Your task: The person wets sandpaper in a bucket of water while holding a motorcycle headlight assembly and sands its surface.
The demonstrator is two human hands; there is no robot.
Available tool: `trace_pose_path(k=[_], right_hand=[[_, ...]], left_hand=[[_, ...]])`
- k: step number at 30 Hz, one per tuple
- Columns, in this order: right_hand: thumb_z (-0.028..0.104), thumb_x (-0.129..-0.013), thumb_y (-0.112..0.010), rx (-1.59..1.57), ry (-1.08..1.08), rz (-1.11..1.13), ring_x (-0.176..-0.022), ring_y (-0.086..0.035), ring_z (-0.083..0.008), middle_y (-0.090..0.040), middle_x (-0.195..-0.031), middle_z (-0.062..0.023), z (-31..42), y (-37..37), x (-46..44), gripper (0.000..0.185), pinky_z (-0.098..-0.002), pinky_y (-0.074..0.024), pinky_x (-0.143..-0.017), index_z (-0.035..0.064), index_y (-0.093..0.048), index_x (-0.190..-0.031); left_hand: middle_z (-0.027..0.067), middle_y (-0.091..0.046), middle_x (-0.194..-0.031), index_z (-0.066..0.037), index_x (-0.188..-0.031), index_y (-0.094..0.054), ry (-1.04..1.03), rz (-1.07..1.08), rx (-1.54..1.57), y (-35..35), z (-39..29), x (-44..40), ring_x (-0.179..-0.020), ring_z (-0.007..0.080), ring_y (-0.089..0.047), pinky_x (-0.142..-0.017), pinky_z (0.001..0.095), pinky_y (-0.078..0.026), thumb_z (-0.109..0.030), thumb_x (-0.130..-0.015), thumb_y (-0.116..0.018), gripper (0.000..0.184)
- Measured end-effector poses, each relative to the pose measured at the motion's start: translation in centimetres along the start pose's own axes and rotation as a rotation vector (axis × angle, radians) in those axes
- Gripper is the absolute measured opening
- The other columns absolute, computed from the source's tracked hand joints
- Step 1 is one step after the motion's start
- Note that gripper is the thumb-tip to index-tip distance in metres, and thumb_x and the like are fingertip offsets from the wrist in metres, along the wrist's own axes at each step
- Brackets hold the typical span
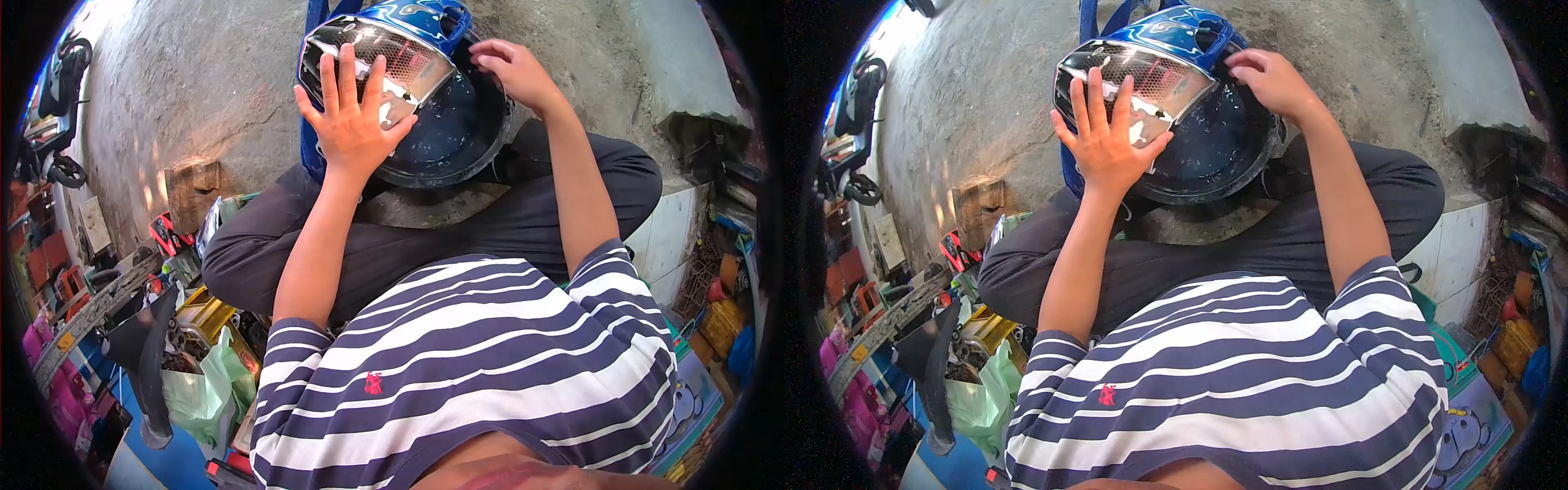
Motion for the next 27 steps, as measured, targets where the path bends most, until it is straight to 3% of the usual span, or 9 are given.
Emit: trace_pose_path(k=[1, 5, 7, 10, 13, 14, 17, 21, 27], right_hand=[[0.017, -0.111, -0.062, -0.029, -0.084, -0.004, -0.105, -0.071, -0.0113, -0.080, -0.121, -0.0064, -2.1, 0.5, 0.3, 0.032, -0.0278, -0.0566, -0.088, 0.0037, -0.074, -0.137], [0.024, -0.109, -0.067, -0.210, -0.220, -0.111, -0.105, -0.074, -0.0173, -0.082, -0.117, -0.0068, -7.4, 1.5, 0.8, 0.034, -0.0348, -0.0581, -0.094, 0.0027, -0.077, -0.134], [0.028, -0.110, -0.067, -0.216, -0.204, -0.152, -0.105, -0.074, -0.0170, -0.082, -0.117, -0.0056, -6.6, 1.0, 0.5, 0.036, -0.0352, -0.0580, -0.094, 0.0026, -0.075, -0.135], [0.030, -0.114, -0.066, -0.241, -0.210, -0.041, -0.111, -0.073, -0.0159, -0.078, -0.125, -0.0058, -4.3, -2.0, -0.1, 0.039, -0.0326, -0.0579, -0.093, 0.0078, -0.071, -0.145], [0.034, -0.115, -0.066, -0.458, -0.228, 0.045, -0.121, -0.072, -0.0187, -0.075, -0.135, -0.0073, -3.2, -5.7, -0.3, 0.042, -0.0371, -0.0581, -0.098, 0.0083, -0.068, -0.149], [0.033, -0.117, -0.064, -0.499, -0.216, 0.083, -0.126, -0.070, -0.0182, -0.071, -0.141, -0.0079, -2.6, -6.5, -0.2, 0.047, -0.0391, -0.0594, -0.101, 0.0086, -0.060, -0.156], [0.031, -0.118, -0.062, -0.644, -0.163, 0.084, -0.127, -0.070, -0.0185, -0.072, -0.137, -0.0072, -1.3, -7.7, 0.1, 0.050, -0.0411, -0.0607, -0.104, 0.0089, -0.052, -0.161], [0.026, -0.119, -0.060, -1.030, -0.102, 0.190, -0.122, -0.075, -0.0283, -0.071, -0.140, -0.0156, -0.2, -8.8, 0.0, 0.042, -0.0544, -0.0641, -0.102, 0.0050, -0.051, -0.154], [0.022, -0.120, -0.056, -1.280, -0.028, 0.309, -0.118, -0.078, -0.0323, -0.076, -0.132, -0.0141, 1.0, -11.1, -0.6, 0.026, -0.0617, -0.0646, -0.102, 0.0120, -0.058, -0.144]], left_hand=[[0.0136, -0.025, -0.187, -0.029, -0.168, -0.054, 0.001, -0.004, 0.006, 0.1, 0.0, 0.0, -0.174, 0.0400, -0.013, -0.125, 0.0833, -0.011, -0.078, -0.069, -0.091, 0.117], [0.0168, -0.014, -0.189, -0.031, -0.173, -0.047, 0.154, 0.125, -0.066, 0.2, 0.7, -0.2, -0.173, 0.0466, -0.006, -0.116, 0.0888, -0.019, -0.085, -0.066, -0.089, 0.127], [0.0186, -0.009, -0.189, -0.032, -0.175, -0.043, 0.185, 0.113, -0.035, 0.1, 1.5, -0.4, -0.173, 0.0494, -0.003, -0.113, 0.0901, -0.023, -0.088, -0.063, -0.087, 0.132], [0.0199, -0.010, -0.188, -0.033, -0.175, -0.041, 0.169, 0.147, -0.101, 0.0, 0.9, -0.3, -0.172, 0.0493, -0.004, -0.113, 0.0882, -0.025, -0.086, -0.065, -0.088, 0.131], [0.0200, -0.010, -0.189, -0.033, -0.175, -0.042, 0.160, 0.128, -0.106, 0.0, 0.6, -0.3, -0.172, 0.0497, -0.006, -0.113, 0.0873, -0.026, -0.083, -0.066, -0.089, 0.128], [0.0200, -0.010, -0.189, -0.034, -0.174, -0.042, 0.159, 0.118, -0.101, -0.1, 0.7, -0.2, -0.172, 0.0498, -0.006, -0.113, 0.0875, -0.026, -0.082, -0.065, -0.090, 0.129], [0.0203, -0.014, -0.188, -0.033, -0.171, -0.048, 0.162, 0.079, -0.046, 0.3, 1.1, -0.5, -0.170, 0.0523, -0.011, -0.111, 0.0882, -0.028, -0.077, -0.062, -0.094, 0.127], [0.0216, -0.017, -0.186, -0.032, -0.164, -0.060, 0.142, 0.048, 0.017, 1.6, 1.3, -0.3, -0.168, 0.0554, -0.015, -0.110, 0.0888, -0.030, -0.070, -0.060, -0.100, 0.117], [0.0244, -0.016, -0.186, -0.029, -0.161, -0.063, 0.137, -0.027, 0.079, 2.9, 2.3, -0.1, -0.167, 0.0559, -0.019, -0.119, 0.0829, -0.029, -0.067, -0.058, -0.102, 0.117]])
Point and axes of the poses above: each hand's wrist, its own x-axis away from the middle knuckle, its own y-axis out of the back of the hand, z = x × y, the point moved 8 cm from there along -x, towards the middle knuckle
